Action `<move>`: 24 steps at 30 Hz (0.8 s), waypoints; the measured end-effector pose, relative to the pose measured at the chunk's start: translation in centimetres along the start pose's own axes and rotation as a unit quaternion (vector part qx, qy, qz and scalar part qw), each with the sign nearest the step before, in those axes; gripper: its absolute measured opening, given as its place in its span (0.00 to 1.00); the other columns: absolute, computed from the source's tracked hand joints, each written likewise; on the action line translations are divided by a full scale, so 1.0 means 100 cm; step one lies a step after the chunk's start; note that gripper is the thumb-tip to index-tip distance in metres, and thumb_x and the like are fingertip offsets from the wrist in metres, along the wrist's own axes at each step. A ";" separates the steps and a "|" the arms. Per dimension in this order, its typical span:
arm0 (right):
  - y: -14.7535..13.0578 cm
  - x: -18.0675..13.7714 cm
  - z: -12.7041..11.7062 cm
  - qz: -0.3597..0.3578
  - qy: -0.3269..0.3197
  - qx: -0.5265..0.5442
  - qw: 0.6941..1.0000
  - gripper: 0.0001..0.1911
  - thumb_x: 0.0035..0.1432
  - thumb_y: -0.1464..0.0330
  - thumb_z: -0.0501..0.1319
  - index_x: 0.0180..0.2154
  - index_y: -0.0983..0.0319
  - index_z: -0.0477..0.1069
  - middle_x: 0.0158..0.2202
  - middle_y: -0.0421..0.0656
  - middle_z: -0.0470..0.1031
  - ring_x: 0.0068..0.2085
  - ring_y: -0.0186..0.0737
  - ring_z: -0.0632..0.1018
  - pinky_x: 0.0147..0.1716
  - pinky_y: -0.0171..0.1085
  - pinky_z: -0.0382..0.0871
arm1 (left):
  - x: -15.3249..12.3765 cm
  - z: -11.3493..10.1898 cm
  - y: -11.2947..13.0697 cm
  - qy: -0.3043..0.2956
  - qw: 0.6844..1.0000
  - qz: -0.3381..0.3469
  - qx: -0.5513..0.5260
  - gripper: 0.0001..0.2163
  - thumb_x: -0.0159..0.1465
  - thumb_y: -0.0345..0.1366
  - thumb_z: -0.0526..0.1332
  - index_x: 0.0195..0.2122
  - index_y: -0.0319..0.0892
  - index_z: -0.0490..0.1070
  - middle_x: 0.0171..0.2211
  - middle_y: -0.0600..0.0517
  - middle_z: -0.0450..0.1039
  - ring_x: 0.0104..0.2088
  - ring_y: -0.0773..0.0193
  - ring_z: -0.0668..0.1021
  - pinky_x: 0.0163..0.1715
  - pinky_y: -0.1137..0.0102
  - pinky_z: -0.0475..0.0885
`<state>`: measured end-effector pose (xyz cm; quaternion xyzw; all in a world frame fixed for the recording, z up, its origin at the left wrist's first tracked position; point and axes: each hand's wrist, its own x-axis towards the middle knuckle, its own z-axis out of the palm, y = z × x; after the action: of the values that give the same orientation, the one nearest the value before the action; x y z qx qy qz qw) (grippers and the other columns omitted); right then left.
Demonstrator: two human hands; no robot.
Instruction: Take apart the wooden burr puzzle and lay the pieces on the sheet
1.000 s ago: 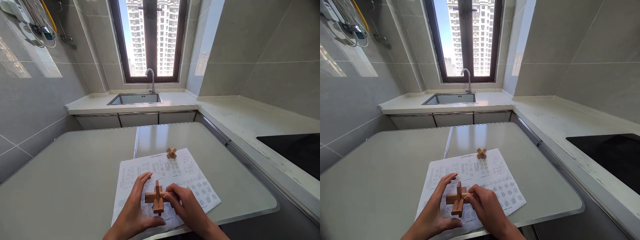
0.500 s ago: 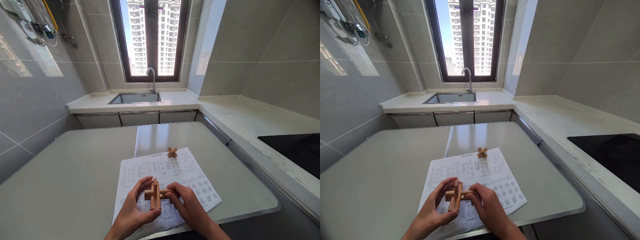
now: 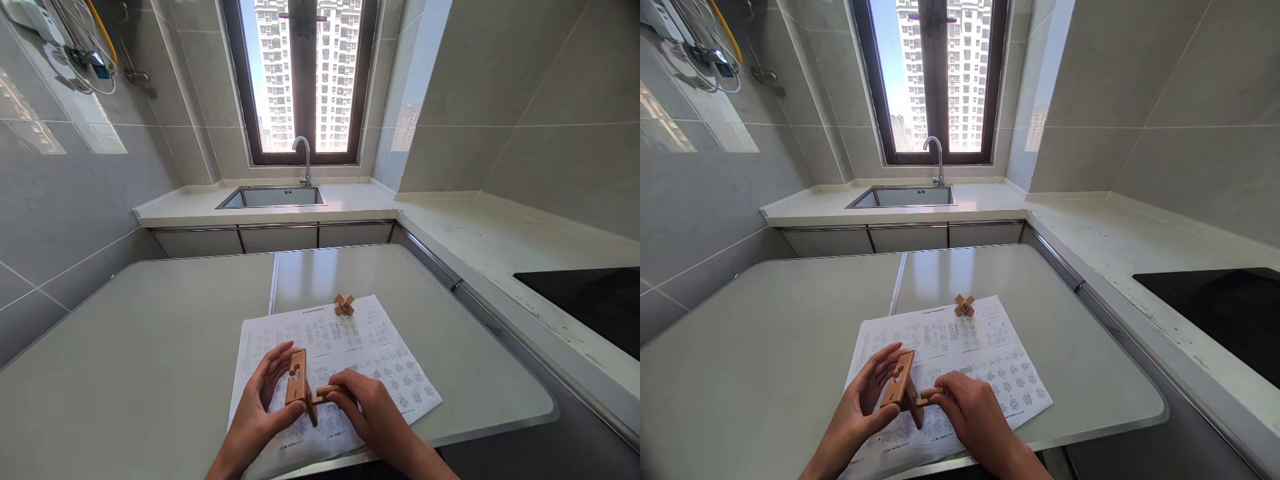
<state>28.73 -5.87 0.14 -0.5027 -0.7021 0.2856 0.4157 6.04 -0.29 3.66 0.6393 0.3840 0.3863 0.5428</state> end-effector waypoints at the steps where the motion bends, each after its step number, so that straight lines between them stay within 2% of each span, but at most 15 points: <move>1: 0.001 0.000 0.000 0.003 0.002 -0.004 1.000 0.11 0.73 0.62 0.54 0.42 0.59 0.73 0.38 0.43 0.80 0.37 0.41 0.80 0.37 0.37 0.70 | 0.002 -0.003 0.000 0.025 1.000 0.006 0.003 0.38 0.56 0.51 0.72 0.65 0.45 0.61 0.63 0.39 0.69 0.65 0.43 0.70 0.66 0.52 0.66; 4: 0.002 -0.001 -0.003 0.028 0.022 -0.003 0.999 0.13 0.73 0.60 0.53 0.41 0.59 0.73 0.33 0.42 0.78 0.32 0.40 0.77 0.33 0.36 0.68 | 0.013 -0.020 -0.004 0.149 0.982 -0.017 0.115 0.36 0.58 0.53 0.70 0.64 0.47 0.62 0.64 0.41 0.67 0.64 0.43 0.70 0.64 0.48 0.67; 6: 0.001 -0.001 -0.006 0.049 0.030 0.012 0.998 0.15 0.73 0.58 0.53 0.40 0.59 0.72 0.28 0.40 0.75 0.29 0.39 0.74 0.31 0.36 0.67 | 0.021 -0.034 -0.012 0.221 0.943 -0.048 0.242 0.38 0.55 0.55 0.71 0.63 0.49 0.63 0.62 0.43 0.68 0.62 0.41 0.71 0.62 0.43 0.66; 8: -0.001 -0.001 -0.009 0.064 0.031 0.032 0.997 0.17 0.73 0.56 0.52 0.39 0.59 0.71 0.25 0.38 0.71 0.26 0.38 0.73 0.30 0.36 0.66 | 0.029 -0.050 -0.022 0.219 0.918 -0.053 0.325 0.39 0.54 0.56 0.70 0.63 0.46 0.63 0.61 0.42 0.67 0.64 0.38 0.67 0.61 0.42 0.66; 12: -0.005 0.002 -0.009 0.077 0.030 0.062 0.995 0.17 0.73 0.55 0.52 0.39 0.59 0.71 0.25 0.37 0.70 0.26 0.37 0.72 0.31 0.36 0.66 | 0.041 -0.074 -0.046 0.188 0.894 -0.059 0.402 0.39 0.55 0.57 0.66 0.63 0.41 0.63 0.60 0.40 0.69 0.65 0.36 0.63 0.61 0.43 0.64; 17: -0.007 0.006 -0.004 0.074 0.036 0.068 0.994 0.18 0.73 0.54 0.53 0.39 0.59 0.71 0.25 0.37 0.71 0.25 0.36 0.72 0.31 0.35 0.66 | 0.048 -0.084 -0.059 0.188 0.866 -0.058 0.459 0.37 0.58 0.59 0.63 0.64 0.41 0.64 0.60 0.38 0.69 0.66 0.35 0.60 0.63 0.41 0.57; 19: -0.009 0.008 -0.003 0.076 0.037 0.074 0.994 0.19 0.73 0.53 0.52 0.38 0.59 0.71 0.25 0.37 0.71 0.25 0.36 0.71 0.30 0.35 0.66 | 0.047 -0.083 -0.059 0.185 0.865 -0.054 0.462 0.37 0.59 0.58 0.63 0.64 0.40 0.64 0.61 0.37 0.68 0.67 0.35 0.59 0.63 0.40 0.57; 21: -0.011 0.010 -0.001 0.083 0.038 0.084 0.992 0.20 0.73 0.52 0.52 0.38 0.59 0.71 0.24 0.37 0.70 0.24 0.36 0.71 0.30 0.35 0.66 | 0.044 -0.078 -0.055 0.188 0.874 -0.018 0.448 0.35 0.60 0.57 0.63 0.63 0.41 0.63 0.63 0.39 0.67 0.68 0.37 0.59 0.64 0.41 0.57; 23: -0.014 0.013 -0.001 0.092 0.035 0.100 0.990 0.21 0.72 0.50 0.52 0.38 0.59 0.70 0.24 0.37 0.70 0.24 0.36 0.71 0.29 0.35 0.66 | 0.037 -0.069 -0.045 0.193 0.893 0.038 0.405 0.29 0.64 0.55 0.61 0.62 0.45 0.66 0.64 0.43 0.67 0.67 0.42 0.62 0.64 0.45 0.60; 24: -0.016 0.014 0.000 0.097 0.033 0.111 0.989 0.22 0.72 0.49 0.52 0.38 0.59 0.70 0.24 0.37 0.70 0.24 0.36 0.71 0.29 0.35 0.66 | 0.032 -0.064 -0.038 0.188 0.908 0.052 0.370 0.24 0.66 0.53 0.59 0.59 0.47 0.68 0.62 0.44 0.70 0.65 0.45 0.67 0.63 0.48 0.63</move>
<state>27.78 -5.10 1.88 -0.5281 -0.6004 0.3837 0.4619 1.29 5.64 0.81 0.7286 0.5609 0.3573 0.1639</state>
